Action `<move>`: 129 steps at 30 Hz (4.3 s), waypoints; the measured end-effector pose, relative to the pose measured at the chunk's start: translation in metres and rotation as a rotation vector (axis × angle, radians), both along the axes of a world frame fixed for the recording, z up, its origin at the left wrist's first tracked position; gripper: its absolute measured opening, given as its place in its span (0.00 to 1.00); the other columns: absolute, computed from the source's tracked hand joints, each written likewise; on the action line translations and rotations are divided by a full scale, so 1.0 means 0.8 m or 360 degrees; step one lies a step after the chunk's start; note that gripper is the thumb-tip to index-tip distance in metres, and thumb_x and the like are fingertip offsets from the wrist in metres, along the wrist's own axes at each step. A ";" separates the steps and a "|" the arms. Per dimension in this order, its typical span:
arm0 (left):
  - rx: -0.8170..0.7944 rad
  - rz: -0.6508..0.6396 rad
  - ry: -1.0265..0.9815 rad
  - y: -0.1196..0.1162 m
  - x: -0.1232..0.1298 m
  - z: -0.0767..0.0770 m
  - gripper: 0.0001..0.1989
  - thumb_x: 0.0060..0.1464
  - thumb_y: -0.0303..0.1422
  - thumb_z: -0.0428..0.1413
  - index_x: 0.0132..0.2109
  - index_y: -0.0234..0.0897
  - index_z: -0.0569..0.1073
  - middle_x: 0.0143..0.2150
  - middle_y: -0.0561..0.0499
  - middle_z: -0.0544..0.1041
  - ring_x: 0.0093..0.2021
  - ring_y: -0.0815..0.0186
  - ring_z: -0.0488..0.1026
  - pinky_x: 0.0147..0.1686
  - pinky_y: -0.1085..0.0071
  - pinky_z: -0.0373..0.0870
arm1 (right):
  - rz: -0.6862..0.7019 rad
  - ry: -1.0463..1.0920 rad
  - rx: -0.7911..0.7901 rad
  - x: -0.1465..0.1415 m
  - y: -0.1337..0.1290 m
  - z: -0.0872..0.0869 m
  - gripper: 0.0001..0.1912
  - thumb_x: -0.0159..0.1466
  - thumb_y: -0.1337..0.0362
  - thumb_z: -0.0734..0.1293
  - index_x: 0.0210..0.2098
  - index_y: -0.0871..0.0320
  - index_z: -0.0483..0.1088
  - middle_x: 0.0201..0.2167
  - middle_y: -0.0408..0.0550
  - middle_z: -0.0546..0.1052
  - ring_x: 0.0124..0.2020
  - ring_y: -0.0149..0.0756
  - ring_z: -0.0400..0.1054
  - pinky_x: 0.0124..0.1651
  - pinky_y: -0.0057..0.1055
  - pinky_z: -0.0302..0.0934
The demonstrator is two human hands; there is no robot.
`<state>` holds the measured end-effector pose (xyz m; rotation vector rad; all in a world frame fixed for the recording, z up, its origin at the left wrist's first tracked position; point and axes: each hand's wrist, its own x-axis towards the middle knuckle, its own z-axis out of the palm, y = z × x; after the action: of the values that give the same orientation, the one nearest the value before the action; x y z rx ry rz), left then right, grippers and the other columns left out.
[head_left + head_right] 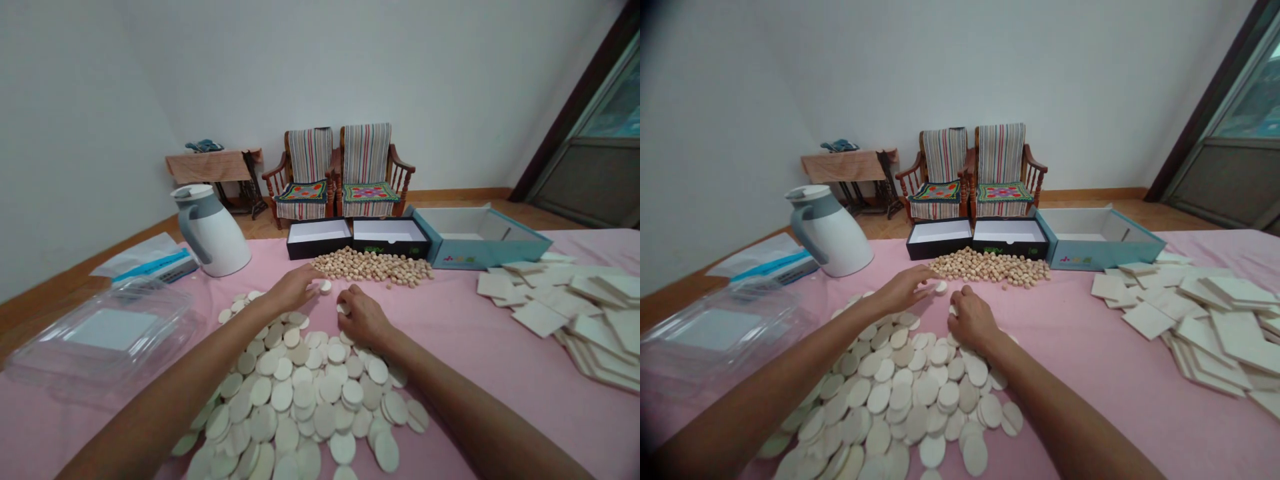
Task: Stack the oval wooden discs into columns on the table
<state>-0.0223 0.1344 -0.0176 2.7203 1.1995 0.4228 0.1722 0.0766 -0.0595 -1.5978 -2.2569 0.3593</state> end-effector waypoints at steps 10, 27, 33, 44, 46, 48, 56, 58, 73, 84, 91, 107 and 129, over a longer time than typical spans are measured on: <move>-0.0143 -0.0093 0.0144 0.036 0.027 -0.020 0.12 0.43 0.26 0.58 0.39 0.36 0.73 0.39 0.48 0.76 0.42 0.60 0.71 0.43 0.69 0.65 | 0.0013 0.0009 0.0058 -0.001 0.001 -0.004 0.11 0.57 0.66 0.62 0.41 0.59 0.67 0.39 0.49 0.68 0.37 0.35 0.65 0.36 0.29 0.53; -0.0910 -0.0136 -0.0732 0.008 -0.010 -0.021 0.22 0.52 0.39 0.56 0.50 0.29 0.67 0.36 0.48 0.73 0.32 0.69 0.70 0.30 0.74 0.68 | 0.0011 -0.0025 0.0121 -0.002 0.000 -0.007 0.11 0.57 0.66 0.61 0.41 0.58 0.66 0.39 0.50 0.68 0.37 0.36 0.65 0.35 0.29 0.53; -0.1368 -0.0164 -0.1173 -0.010 -0.012 -0.002 0.22 0.44 0.35 0.65 0.47 0.31 0.71 0.36 0.49 0.72 0.33 0.71 0.68 0.30 0.77 0.67 | 0.0031 -0.0023 0.0155 -0.003 -0.001 -0.010 0.11 0.58 0.67 0.60 0.41 0.59 0.66 0.39 0.49 0.68 0.37 0.36 0.65 0.35 0.29 0.53; -0.1408 -0.0182 -0.1123 -0.010 -0.010 0.002 0.23 0.44 0.36 0.65 0.47 0.31 0.71 0.34 0.51 0.71 0.31 0.72 0.67 0.30 0.76 0.66 | 0.0030 -0.0022 0.0128 -0.003 -0.002 -0.006 0.11 0.59 0.67 0.60 0.41 0.59 0.66 0.39 0.50 0.68 0.38 0.36 0.65 0.37 0.29 0.53; -0.1324 -0.0217 -0.1029 -0.007 -0.010 0.002 0.23 0.46 0.37 0.63 0.48 0.31 0.69 0.34 0.51 0.71 0.31 0.71 0.68 0.30 0.75 0.66 | 0.0029 -0.0024 0.0125 -0.003 -0.002 -0.007 0.10 0.59 0.67 0.60 0.41 0.59 0.66 0.39 0.50 0.68 0.38 0.36 0.65 0.37 0.29 0.54; -0.1095 -0.0226 -0.0793 -0.001 -0.009 0.001 0.22 0.50 0.37 0.59 0.50 0.30 0.68 0.34 0.50 0.71 0.31 0.71 0.69 0.30 0.75 0.67 | 0.0031 -0.0023 0.0127 -0.003 -0.001 -0.008 0.10 0.59 0.67 0.60 0.41 0.59 0.66 0.39 0.50 0.68 0.38 0.36 0.65 0.37 0.29 0.54; -0.0379 0.0002 -0.0107 0.037 0.013 -0.016 0.12 0.40 0.25 0.57 0.36 0.32 0.75 0.31 0.51 0.74 0.31 0.66 0.69 0.32 0.73 0.64 | 0.0029 -0.0022 0.0124 -0.002 0.000 -0.009 0.10 0.59 0.67 0.60 0.40 0.59 0.66 0.39 0.50 0.67 0.38 0.37 0.65 0.38 0.30 0.54; -0.0281 0.0046 -0.0021 0.042 0.020 -0.020 0.10 0.39 0.25 0.57 0.34 0.34 0.76 0.32 0.50 0.75 0.34 0.64 0.70 0.35 0.72 0.64 | 0.0036 -0.0026 0.0127 -0.002 -0.001 -0.007 0.10 0.58 0.66 0.61 0.41 0.59 0.66 0.39 0.50 0.67 0.38 0.37 0.65 0.37 0.30 0.54; -0.0034 0.0227 0.0002 -0.005 0.006 0.007 0.13 0.53 0.35 0.55 0.45 0.35 0.72 0.43 0.45 0.74 0.33 0.65 0.72 0.37 0.69 0.66 | 0.0056 0.0173 -0.0191 0.011 0.015 0.000 0.20 0.51 0.74 0.65 0.44 0.60 0.67 0.38 0.48 0.66 0.35 0.32 0.63 0.36 0.26 0.54; -0.0023 0.0120 -0.0287 -0.159 -0.026 -0.014 0.07 0.57 0.30 0.51 0.41 0.37 0.72 0.39 0.46 0.75 0.41 0.62 0.70 0.43 0.65 0.68 | 0.0197 0.0173 -0.0164 0.019 0.019 0.004 0.16 0.54 0.75 0.64 0.41 0.59 0.73 0.33 0.46 0.66 0.30 0.28 0.61 0.35 0.24 0.53; -0.0005 -0.0023 -0.0326 -0.165 -0.027 -0.031 0.07 0.57 0.29 0.52 0.42 0.37 0.72 0.41 0.45 0.74 0.43 0.60 0.69 0.46 0.61 0.65 | 0.0013 0.0212 -0.0026 0.005 0.023 0.002 0.07 0.53 0.69 0.66 0.33 0.61 0.69 0.31 0.46 0.68 0.31 0.30 0.62 0.33 0.25 0.53; -0.0032 -0.0075 -0.0356 -0.170 -0.032 -0.031 0.08 0.57 0.28 0.52 0.44 0.37 0.71 0.42 0.45 0.73 0.45 0.60 0.68 0.47 0.60 0.63 | -0.0147 0.0108 0.0131 -0.050 0.080 0.013 0.09 0.53 0.63 0.67 0.33 0.61 0.70 0.33 0.48 0.72 0.32 0.33 0.63 0.34 0.27 0.53; -0.0022 -0.0077 -0.0325 -0.168 -0.032 -0.034 0.08 0.57 0.28 0.52 0.45 0.36 0.70 0.44 0.46 0.72 0.46 0.61 0.67 0.49 0.61 0.63 | 0.0740 -0.0030 -0.0527 0.010 -0.051 0.072 0.18 0.51 0.72 0.67 0.42 0.60 0.69 0.37 0.48 0.70 0.37 0.35 0.65 0.41 0.32 0.59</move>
<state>-0.0477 0.0000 -0.0447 2.6124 1.0774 0.6652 0.1798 0.0360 -0.0017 -1.1900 -2.6809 0.8792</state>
